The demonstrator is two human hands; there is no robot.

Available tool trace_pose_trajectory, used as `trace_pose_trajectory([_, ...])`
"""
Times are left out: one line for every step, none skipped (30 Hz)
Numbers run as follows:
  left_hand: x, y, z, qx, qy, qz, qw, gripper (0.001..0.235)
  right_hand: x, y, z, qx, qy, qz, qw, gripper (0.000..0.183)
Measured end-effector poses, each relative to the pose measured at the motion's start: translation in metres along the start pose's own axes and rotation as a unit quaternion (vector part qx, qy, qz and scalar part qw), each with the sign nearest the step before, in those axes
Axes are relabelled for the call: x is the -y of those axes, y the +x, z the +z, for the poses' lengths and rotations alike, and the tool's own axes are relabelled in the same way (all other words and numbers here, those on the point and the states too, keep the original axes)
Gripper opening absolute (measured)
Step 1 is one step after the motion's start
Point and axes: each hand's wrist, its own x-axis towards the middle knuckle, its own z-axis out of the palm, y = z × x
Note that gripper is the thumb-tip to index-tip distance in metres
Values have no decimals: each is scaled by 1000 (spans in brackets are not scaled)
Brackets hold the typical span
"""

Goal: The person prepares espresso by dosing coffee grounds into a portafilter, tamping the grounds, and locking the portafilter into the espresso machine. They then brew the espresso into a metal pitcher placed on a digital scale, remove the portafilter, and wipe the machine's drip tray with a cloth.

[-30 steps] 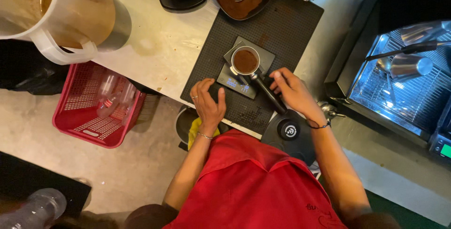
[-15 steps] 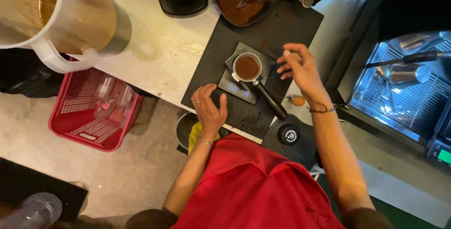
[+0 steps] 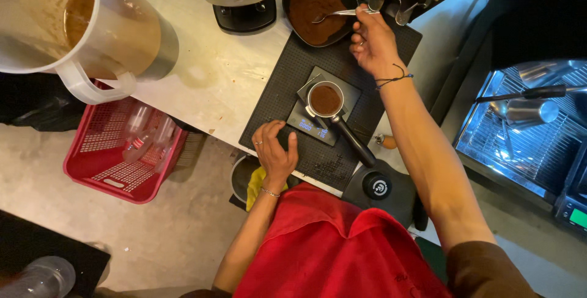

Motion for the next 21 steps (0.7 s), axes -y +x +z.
trace_pose_trajectory([1, -1, 1, -3, 0, -1, 1000, 24, -5, 2, 0, -34, -30, -34, 998, 19])
trace_pose_trajectory([2, -3, 2, -6, -1, -2, 1000, 24, -9, 3, 0, -68, -59, -68, 994, 19])
trace_pose_trajectory([1, -2, 1, -3, -1, -4, 1000, 24, -11, -2, 3, -71, -60, -65, 994, 19])
trace_pose_trajectory([1, -1, 0, -8, -5, 0, 1000, 23, -12, -8, 5, -86, -64, -75, 991, 23])
trace_pose_trajectory([0, 0, 0, -13, -9, 5, 1000, 22, -14, -13, 7, -102, -69, -85, 989, 28])
trace_pose_trajectory([0, -1, 0, -10, -9, 3, 1000, 22, -15, -16, 7, -104, -69, -82, 989, 28])
trace_pose_trajectory([0, -1, 0, -11, -6, 6, 1000, 23, -15, -19, 7, -84, -99, -136, 982, 24])
trace_pose_trajectory([0, 0, 1, -13, -2, 8, 1000, 24, -16, -22, 8, -65, -129, -190, 971, 21])
trace_pose_trajectory([1, 0, 1, -12, -2, 8, 1000, 24, -16, -24, 7, -65, -129, -189, 971, 21])
trace_pose_trajectory([1, 0, 1, -11, -2, 5, 1000, 24, -16, -25, 5, -16, -217, -271, 938, 20])
trace_pose_trajectory([1, -1, 2, -9, -4, 2, 1000, 24, -15, -28, 2, 32, -300, -350, 887, 18])
trace_pose_trajectory([1, -1, 1, -8, -5, 3, 1000, 24, -11, -38, 3, 30, -300, -350, 887, 18])
trace_pose_trajectory([0, -1, 1, -8, -6, 6, 1000, 24, -7, -48, 4, 51, -386, -490, 780, 14])
trace_pose_trajectory([0, 0, 0, -9, -6, 8, 1000, 23, -3, -58, 6, 74, -460, -608, 643, 11])
trace_pose_trajectory([0, 0, 0, -9, -6, 9, 1000, 23, -3, -59, 4, 73, -460, -609, 642, 11])
trace_pose_trajectory([0, 0, 0, -8, -7, 7, 1000, 23, -4, -60, 3, 62, -418, -598, 681, 12])
trace_pose_trajectory([0, -1, -1, -7, -7, 4, 1000, 23, -5, -61, 2, 51, -376, -584, 718, 13])
trace_pose_trajectory([0, 0, 0, -8, -7, 4, 1000, 23, -2, -64, 0, 52, -376, -585, 717, 13])
trace_pose_trajectory([0, 0, 0, -11, -5, 5, 1000, 23, 0, -67, -3, 27, -330, -557, 762, 13])
trace_pose_trajectory([0, -1, 0, -13, -3, 7, 1000, 23, 1, -69, -6, 1, -283, -525, 802, 13])
trace_pose_trajectory([0, -1, 0, -13, -2, 5, 1000, 23, 5, -82, -7, 2, -284, -524, 803, 13])
